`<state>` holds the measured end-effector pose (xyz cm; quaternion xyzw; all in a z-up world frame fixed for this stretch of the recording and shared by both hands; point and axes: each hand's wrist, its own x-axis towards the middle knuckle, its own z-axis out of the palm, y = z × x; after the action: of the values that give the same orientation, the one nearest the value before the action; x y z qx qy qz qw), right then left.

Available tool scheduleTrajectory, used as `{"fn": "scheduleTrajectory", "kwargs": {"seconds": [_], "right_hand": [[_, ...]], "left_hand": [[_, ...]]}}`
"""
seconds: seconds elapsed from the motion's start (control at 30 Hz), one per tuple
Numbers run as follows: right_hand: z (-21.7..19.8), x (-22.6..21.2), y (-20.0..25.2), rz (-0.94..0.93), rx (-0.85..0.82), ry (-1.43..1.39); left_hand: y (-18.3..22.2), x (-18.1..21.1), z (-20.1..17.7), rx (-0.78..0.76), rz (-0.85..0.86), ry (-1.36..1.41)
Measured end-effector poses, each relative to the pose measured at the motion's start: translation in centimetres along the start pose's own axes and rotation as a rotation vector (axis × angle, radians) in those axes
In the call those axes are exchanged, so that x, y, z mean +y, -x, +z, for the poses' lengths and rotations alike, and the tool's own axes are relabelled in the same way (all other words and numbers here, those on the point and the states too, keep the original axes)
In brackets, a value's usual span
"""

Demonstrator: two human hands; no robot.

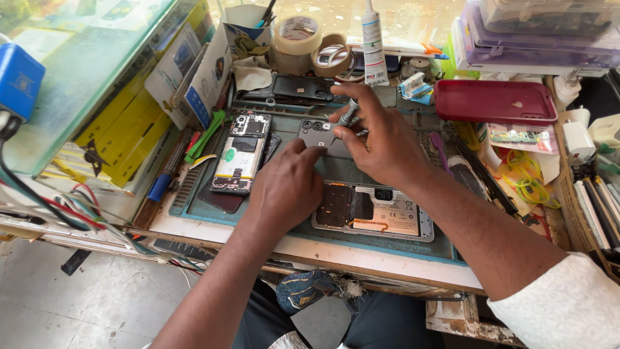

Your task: The person uses a precision screwdriver to remove screws from the back of a disassembled smartphone. They carefully unscrew multiple fasteners and place them on the workbench while handling the phone with both hands.

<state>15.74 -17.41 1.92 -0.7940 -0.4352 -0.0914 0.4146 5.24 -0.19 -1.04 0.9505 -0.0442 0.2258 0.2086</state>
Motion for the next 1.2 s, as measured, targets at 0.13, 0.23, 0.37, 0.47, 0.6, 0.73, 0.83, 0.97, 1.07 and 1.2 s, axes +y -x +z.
{"fn": "scheduleTrajectory", "kwargs": {"seconds": [0.13, 0.23, 0.37, 0.47, 0.6, 0.73, 0.83, 0.97, 1.07, 1.2], "right_hand": [[0.1, 0.2, 0.0, -0.026, -0.003, -0.037], [0.4, 0.2, 0.1, -0.039, -0.010, -0.051], [0.6, 0.5, 0.0, -0.019, -0.021, -0.058], [0.6, 0.5, 0.1, -0.011, -0.031, -0.094], [0.8, 0.3, 0.1, 0.026, -0.046, -0.100], [0.9, 0.3, 0.0, 0.019, -0.048, -0.097], [0.9, 0.4, 0.1, 0.018, -0.043, -0.089], [0.9, 0.5, 0.1, 0.009, -0.044, -0.077], [0.9, 0.3, 0.1, -0.036, -0.020, -0.074], [0.8, -0.2, 0.5, 0.018, -0.040, -0.196]], "left_hand": [[-0.2, -0.8, 0.3, 0.017, -0.024, 0.030], [0.2, -0.9, 0.4, 0.081, -0.031, 0.097], [0.5, -0.9, 0.6, 0.082, -0.069, 0.091], [0.7, -0.8, 0.6, 0.077, -0.084, 0.086], [1.0, -0.5, 0.4, 0.112, -0.054, 0.095], [1.1, -0.3, 0.0, 0.071, -0.123, 0.131], [1.1, -0.3, -0.1, 0.059, -0.129, 0.155], [1.4, -0.4, -0.1, 0.098, -0.101, 0.158], [1.4, -0.4, -0.2, 0.134, -0.080, 0.170], [1.4, -0.1, -0.6, 0.145, -0.112, 0.204]]}}
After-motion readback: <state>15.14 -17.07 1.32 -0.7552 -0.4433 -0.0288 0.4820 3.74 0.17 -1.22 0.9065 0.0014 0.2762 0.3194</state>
